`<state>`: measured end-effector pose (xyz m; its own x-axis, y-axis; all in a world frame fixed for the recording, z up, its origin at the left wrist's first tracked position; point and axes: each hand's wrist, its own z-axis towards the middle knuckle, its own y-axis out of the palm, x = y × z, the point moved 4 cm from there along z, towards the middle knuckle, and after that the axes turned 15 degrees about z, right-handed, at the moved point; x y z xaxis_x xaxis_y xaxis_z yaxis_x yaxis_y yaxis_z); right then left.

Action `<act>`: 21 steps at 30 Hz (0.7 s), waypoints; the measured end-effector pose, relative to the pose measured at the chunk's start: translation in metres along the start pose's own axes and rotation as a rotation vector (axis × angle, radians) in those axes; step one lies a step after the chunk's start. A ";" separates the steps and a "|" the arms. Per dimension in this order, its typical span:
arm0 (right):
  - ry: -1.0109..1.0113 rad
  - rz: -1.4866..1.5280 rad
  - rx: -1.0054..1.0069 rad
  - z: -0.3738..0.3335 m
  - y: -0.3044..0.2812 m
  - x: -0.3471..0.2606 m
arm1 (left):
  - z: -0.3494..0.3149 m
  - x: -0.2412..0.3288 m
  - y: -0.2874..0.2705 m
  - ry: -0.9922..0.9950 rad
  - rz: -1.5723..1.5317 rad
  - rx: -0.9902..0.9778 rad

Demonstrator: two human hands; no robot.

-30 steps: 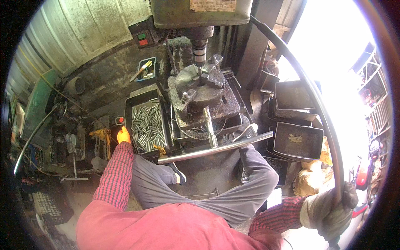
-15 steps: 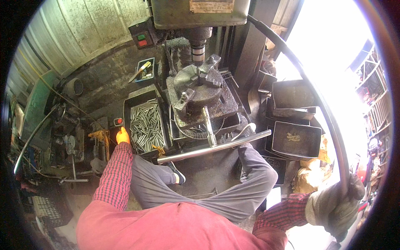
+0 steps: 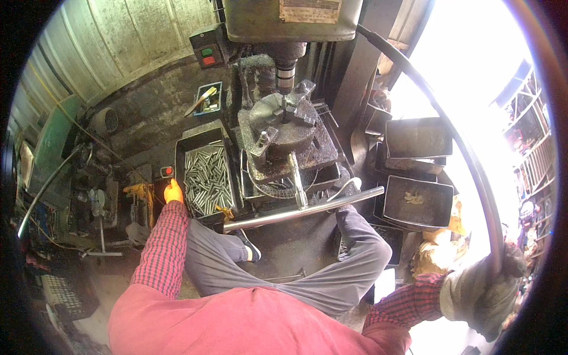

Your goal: The person walks through a workshop and sits at a drill press. They repeatedly pick small metal rods from a tray, place them under the drill, operate the machine, and remove the processed rods.

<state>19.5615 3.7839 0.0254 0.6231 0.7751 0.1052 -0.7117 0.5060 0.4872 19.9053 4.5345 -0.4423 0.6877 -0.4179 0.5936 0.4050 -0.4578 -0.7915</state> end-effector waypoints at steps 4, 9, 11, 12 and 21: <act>0.188 1.213 0.001 0.005 0.015 0.028 | 0.006 -0.002 0.001 0.048 0.031 0.006; 0.422 2.125 0.046 0.011 0.031 0.044 | 0.009 -0.004 0.002 0.041 0.065 -0.018; 0.452 2.245 0.092 0.017 0.034 0.043 | 0.008 -0.006 0.002 -0.001 0.066 -0.036; 0.391 2.172 0.117 0.020 0.034 0.042 | 0.008 -0.006 0.002 0.005 0.055 -0.020; 0.555 1.952 0.194 0.022 0.048 0.091 | 0.010 -0.007 0.003 0.000 -0.001 0.000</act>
<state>19.5916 3.8705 0.0772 -0.9437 0.1540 0.2928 -0.1144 -0.9823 0.1481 19.9074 4.5441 -0.4501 0.6875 -0.4172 0.5944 0.4055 -0.4584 -0.7908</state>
